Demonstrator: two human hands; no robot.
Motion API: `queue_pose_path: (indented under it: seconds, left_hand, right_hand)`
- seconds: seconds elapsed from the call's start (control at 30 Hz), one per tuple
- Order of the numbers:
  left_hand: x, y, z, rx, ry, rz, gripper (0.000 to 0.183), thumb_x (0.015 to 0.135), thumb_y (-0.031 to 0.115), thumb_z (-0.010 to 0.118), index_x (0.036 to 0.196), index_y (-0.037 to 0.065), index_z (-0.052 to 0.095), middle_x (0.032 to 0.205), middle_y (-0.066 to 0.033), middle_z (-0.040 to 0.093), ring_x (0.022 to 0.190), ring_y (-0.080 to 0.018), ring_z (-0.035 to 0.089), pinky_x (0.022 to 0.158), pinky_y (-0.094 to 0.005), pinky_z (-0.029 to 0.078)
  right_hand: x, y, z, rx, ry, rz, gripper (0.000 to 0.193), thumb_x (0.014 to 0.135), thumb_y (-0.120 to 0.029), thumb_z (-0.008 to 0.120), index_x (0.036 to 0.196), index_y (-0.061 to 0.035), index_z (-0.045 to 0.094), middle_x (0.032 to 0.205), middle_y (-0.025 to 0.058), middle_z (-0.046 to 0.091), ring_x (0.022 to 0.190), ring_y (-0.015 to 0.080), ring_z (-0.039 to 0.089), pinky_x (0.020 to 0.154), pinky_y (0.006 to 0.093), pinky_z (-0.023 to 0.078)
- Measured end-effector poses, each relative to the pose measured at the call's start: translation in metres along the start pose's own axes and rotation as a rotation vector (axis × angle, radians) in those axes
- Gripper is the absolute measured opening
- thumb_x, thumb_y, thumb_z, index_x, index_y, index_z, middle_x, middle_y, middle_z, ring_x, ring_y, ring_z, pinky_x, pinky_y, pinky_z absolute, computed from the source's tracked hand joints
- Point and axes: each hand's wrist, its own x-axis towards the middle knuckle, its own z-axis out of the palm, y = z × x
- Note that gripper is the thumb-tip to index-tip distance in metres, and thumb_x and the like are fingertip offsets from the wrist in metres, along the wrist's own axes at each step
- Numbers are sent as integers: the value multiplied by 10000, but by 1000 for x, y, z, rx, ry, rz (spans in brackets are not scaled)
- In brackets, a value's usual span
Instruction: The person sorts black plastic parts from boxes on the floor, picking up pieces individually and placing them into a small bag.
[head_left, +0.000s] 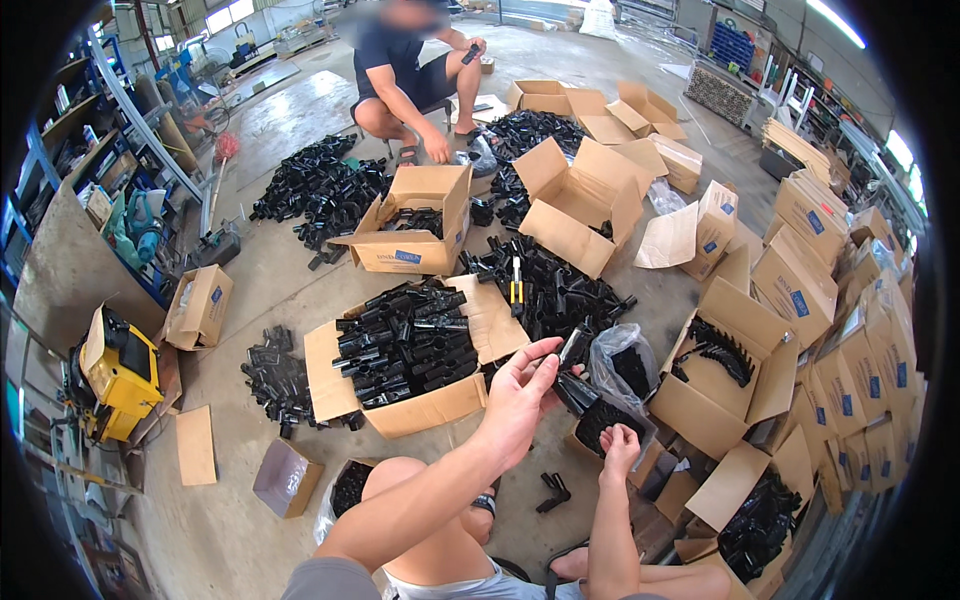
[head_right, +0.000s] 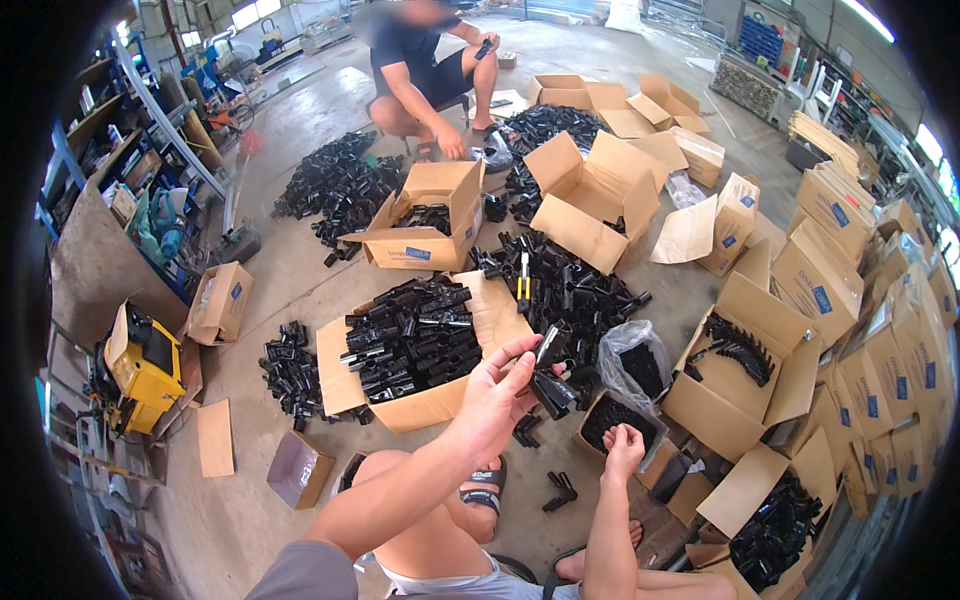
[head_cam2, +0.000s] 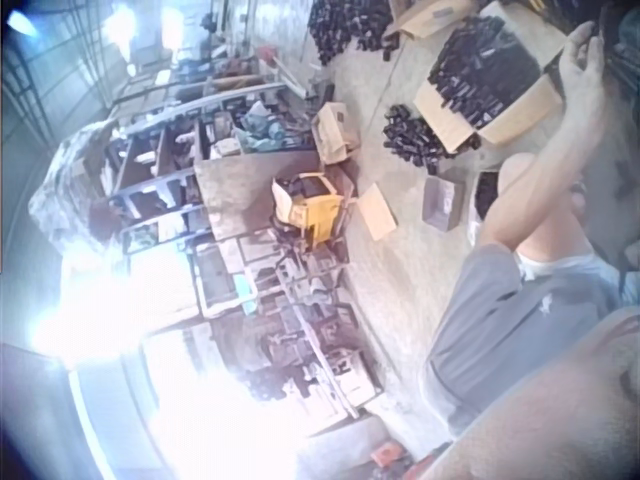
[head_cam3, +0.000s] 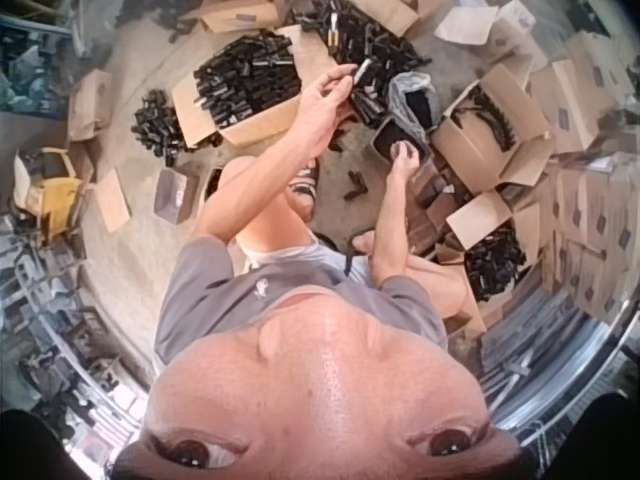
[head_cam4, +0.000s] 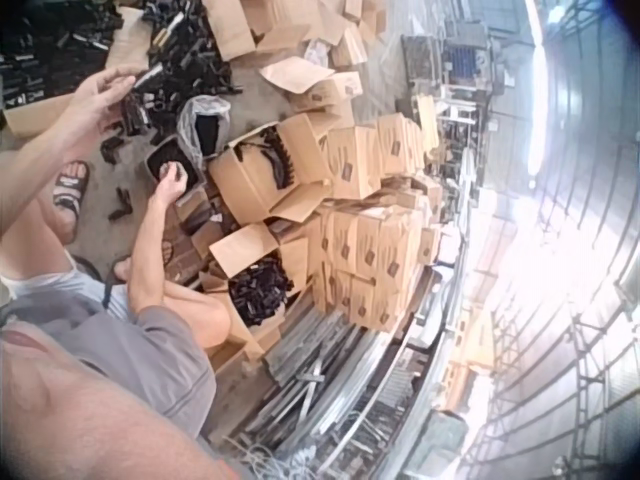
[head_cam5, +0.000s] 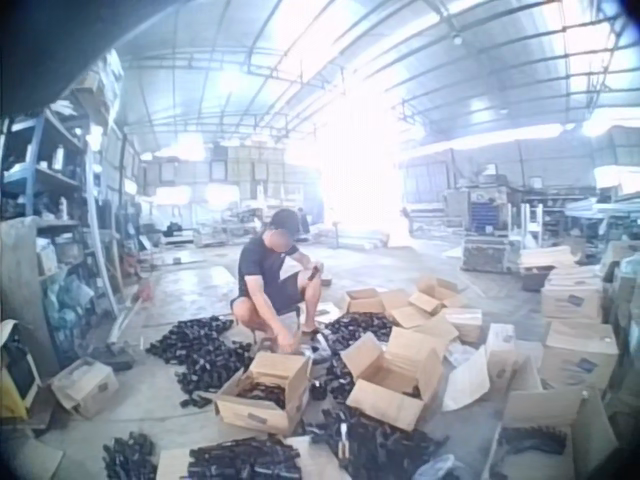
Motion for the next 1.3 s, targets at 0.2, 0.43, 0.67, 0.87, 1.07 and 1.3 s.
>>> queue_pose_path:
  seconds: [0.2,0.43,0.67,0.87,1.07,1.3]
  left_hand:
    - [-3,2,2,66,12,47,344,1064,163,557,1389,51,535,1157,-73,689,1048,-147,682,905,-323,573]
    - [0,-9,0,145,46,99,324,1057,134,561,1366,38,562,1104,-44,694,975,-100,675,808,-271,576]
    - [-8,-12,5,230,19,172,317,1047,117,568,1349,18,568,1176,-93,683,1040,-148,675,885,-311,589]
    - [-10,-20,9,282,11,260,304,1028,66,585,1327,11,588,1192,-76,666,1040,-124,645,893,-274,546]
    - [-12,-19,6,399,54,374,287,1005,1,592,1290,-27,607,1178,-70,666,1055,-122,626,930,-260,505]
    - [-13,-16,14,517,-17,568,292,988,-19,614,1279,-13,624,1090,-45,670,957,-78,599,865,-236,490]
  right_hand:
    - [-46,-74,10,169,-88,14,147,962,-82,669,1090,-31,617,973,77,714,801,144,704,684,226,569]
    - [-109,-165,40,73,-351,-113,179,1033,-113,558,1193,-49,510,1187,172,699,991,225,727,755,282,563]
    - [-160,-222,83,48,-401,-507,141,957,-63,685,1088,-10,682,1019,57,729,829,66,637,708,209,474]
    - [-169,-219,107,217,-360,-279,226,901,-44,750,1124,-10,730,1017,56,723,853,76,639,768,222,509]
    - [-177,-205,113,343,-348,-86,231,917,-29,731,1142,20,720,1096,78,724,1007,122,658,910,248,502]
    - [-172,-226,90,123,-472,-136,209,916,-17,708,1121,23,721,1057,80,725,976,122,658,877,249,509]
